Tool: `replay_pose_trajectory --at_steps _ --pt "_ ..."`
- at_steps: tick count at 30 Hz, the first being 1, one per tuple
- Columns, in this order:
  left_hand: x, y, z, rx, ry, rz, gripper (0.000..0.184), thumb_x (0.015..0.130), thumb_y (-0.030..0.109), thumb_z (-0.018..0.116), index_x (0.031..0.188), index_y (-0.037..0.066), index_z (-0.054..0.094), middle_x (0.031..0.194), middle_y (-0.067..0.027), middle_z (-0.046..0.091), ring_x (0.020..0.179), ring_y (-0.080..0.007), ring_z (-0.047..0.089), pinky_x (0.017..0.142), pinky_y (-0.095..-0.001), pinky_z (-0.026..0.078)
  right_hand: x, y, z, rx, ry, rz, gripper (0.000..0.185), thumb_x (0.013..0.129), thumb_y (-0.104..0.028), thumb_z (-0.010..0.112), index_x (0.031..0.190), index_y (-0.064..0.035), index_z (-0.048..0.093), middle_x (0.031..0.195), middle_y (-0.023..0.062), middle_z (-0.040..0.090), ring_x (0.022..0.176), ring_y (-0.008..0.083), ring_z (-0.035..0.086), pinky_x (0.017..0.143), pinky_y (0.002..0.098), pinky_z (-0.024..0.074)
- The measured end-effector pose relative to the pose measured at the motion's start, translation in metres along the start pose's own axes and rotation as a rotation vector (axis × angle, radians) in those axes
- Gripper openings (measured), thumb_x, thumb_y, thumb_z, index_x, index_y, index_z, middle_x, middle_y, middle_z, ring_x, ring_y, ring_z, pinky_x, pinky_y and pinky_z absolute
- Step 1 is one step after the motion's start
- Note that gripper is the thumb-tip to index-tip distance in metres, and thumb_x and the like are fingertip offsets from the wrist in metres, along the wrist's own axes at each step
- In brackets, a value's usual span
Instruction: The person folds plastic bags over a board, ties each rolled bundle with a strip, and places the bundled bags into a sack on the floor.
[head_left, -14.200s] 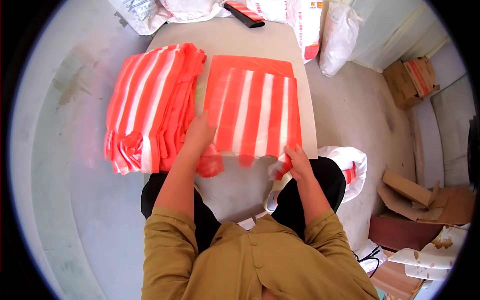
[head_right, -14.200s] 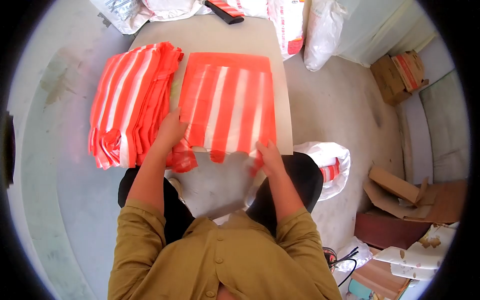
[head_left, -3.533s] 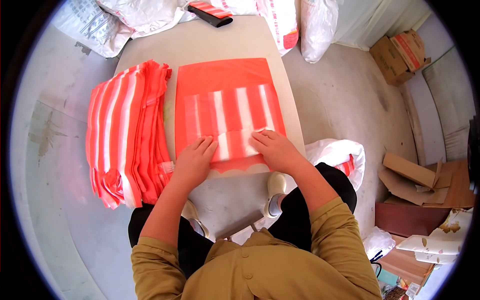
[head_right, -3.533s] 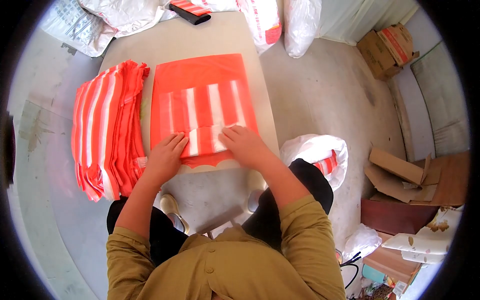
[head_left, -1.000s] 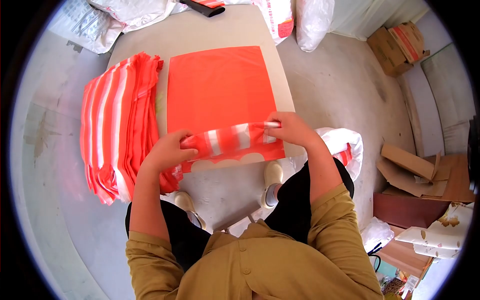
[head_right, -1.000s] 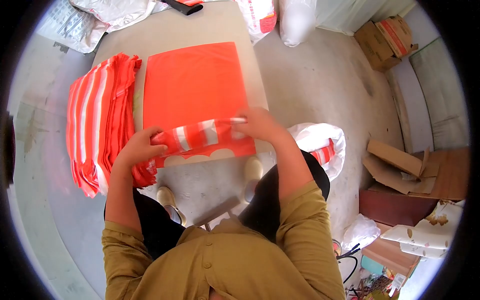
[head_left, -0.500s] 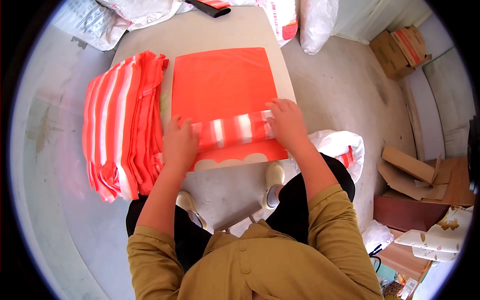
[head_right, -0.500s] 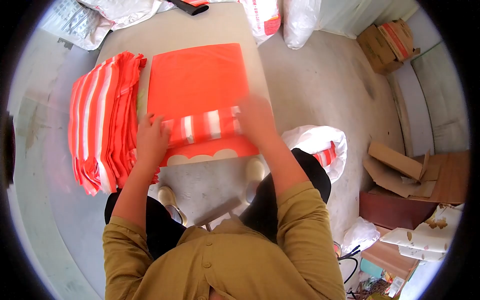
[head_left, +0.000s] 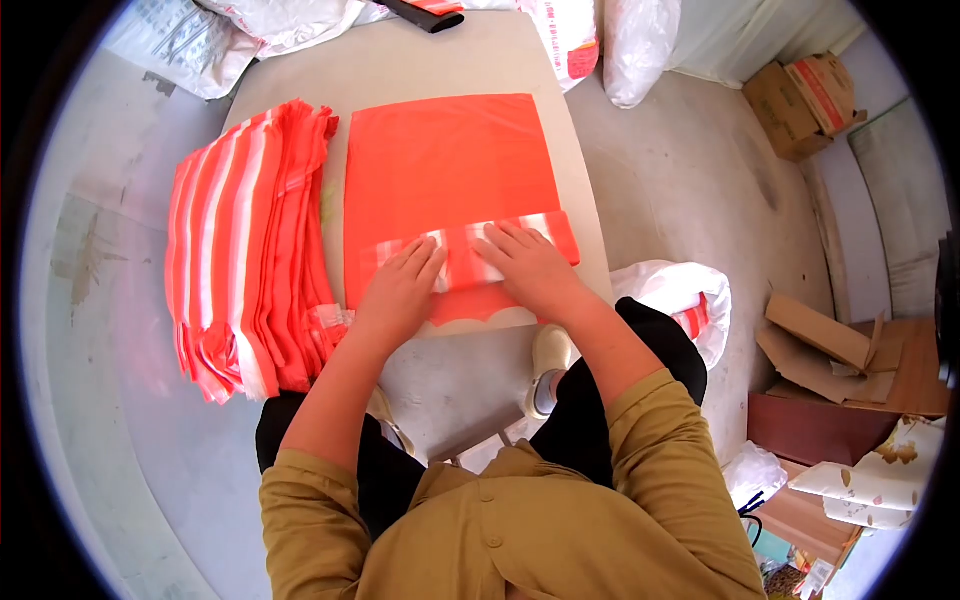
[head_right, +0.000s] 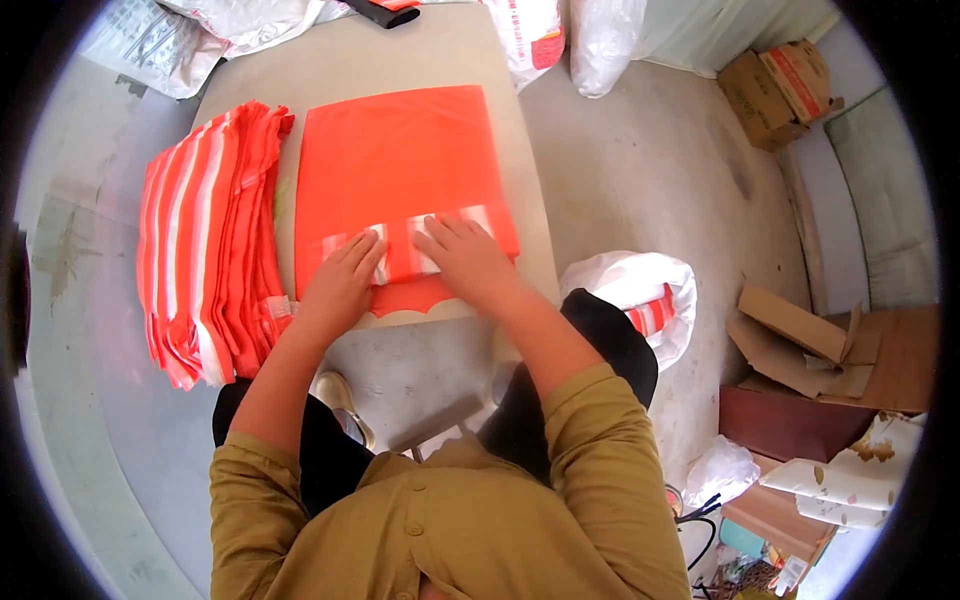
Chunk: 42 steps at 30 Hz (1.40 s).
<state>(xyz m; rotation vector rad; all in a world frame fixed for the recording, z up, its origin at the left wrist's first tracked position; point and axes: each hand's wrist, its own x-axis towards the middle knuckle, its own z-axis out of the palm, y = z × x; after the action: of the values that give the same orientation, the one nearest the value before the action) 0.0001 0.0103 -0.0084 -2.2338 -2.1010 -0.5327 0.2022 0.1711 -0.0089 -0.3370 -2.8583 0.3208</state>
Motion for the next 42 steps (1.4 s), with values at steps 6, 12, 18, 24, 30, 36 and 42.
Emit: replay_pose_trajectory --at_steps 6,12,18,24,30,36,42 --pt "0.003 0.006 0.004 0.127 0.044 -0.008 0.046 0.086 0.001 0.056 0.131 0.001 0.057 0.135 -0.0171 0.059 0.126 -0.0327 0.056 0.099 -0.0399 0.051 0.005 -0.016 0.007 -0.072 0.072 0.024 0.052 0.085 0.0 0.059 0.136 -0.0092 0.052 0.144 0.013 0.051 0.133 0.0383 0.047 0.109 0.0484 0.0398" --pt "-0.011 -0.005 0.01 0.066 0.028 -0.024 0.05 0.086 0.0 0.055 0.136 0.002 0.054 0.14 -0.0147 0.056 0.131 -0.0303 0.053 0.1 -0.0386 0.052 0.005 -0.011 0.013 -0.065 0.105 0.005 0.049 0.085 -0.002 0.058 0.134 -0.0098 0.055 0.14 0.013 0.054 0.129 0.0357 0.049 0.106 0.0494 0.0405" --pt "-0.03 -0.009 0.004 0.012 -0.029 -0.021 0.059 0.085 -0.005 0.053 0.143 0.005 0.049 0.148 -0.0135 0.05 0.137 -0.03 0.048 0.104 -0.0391 0.049 -0.007 -0.005 0.01 -0.077 0.026 0.097 0.053 0.087 -0.002 0.058 0.139 -0.0102 0.053 0.15 0.0131 0.047 0.14 0.0359 0.041 0.114 0.0502 0.0344" --pt "-0.047 -0.005 -0.018 -0.06 -0.11 -0.125 0.059 0.087 -0.006 0.051 0.145 0.006 0.048 0.153 -0.0118 0.045 0.139 -0.0292 0.045 0.108 -0.0397 0.045 -0.029 0.014 -0.007 -0.071 -0.071 0.181 0.059 0.085 -0.005 0.058 0.143 -0.0117 0.049 0.156 0.0137 0.037 0.146 0.0375 0.031 0.117 0.0539 0.0282" --pt "-0.066 0.0 -0.027 0.162 -0.095 -0.086 0.056 0.088 0.0 0.052 0.143 0.005 0.049 0.151 -0.0154 0.045 0.137 -0.0321 0.046 0.109 -0.0414 0.044 -0.039 0.001 -0.044 -0.073 -0.188 0.308 0.067 0.086 -0.027 0.068 0.147 -0.0131 0.045 0.162 0.0145 0.027 0.151 0.0365 0.018 0.121 0.0574 0.0154" --pt "-0.097 0.044 -0.022 -0.065 -0.164 0.311 0.044 0.085 0.005 0.055 0.129 0.005 0.059 0.131 -0.0156 0.06 0.125 -0.0349 0.056 0.104 -0.0449 0.047 -0.029 -0.016 -0.025 -0.122 -0.182 0.159 0.069 0.088 -0.039 0.069 0.148 -0.0139 0.045 0.162 0.0136 0.027 0.151 0.0356 0.018 0.122 0.057 0.0123" --pt "-0.171 0.072 0.006 -0.333 -0.779 -0.348 0.033 0.092 0.021 0.061 0.123 0.01 0.06 0.103 -0.0148 0.067 0.105 -0.0309 0.066 0.082 -0.0424 0.054 -0.018 -0.021 -0.036 -0.08 -0.012 0.087 0.061 0.09 -0.035 0.068 0.145 -0.0135 0.049 0.159 0.0138 0.032 0.149 0.0354 0.026 0.121 0.0558 0.0173"
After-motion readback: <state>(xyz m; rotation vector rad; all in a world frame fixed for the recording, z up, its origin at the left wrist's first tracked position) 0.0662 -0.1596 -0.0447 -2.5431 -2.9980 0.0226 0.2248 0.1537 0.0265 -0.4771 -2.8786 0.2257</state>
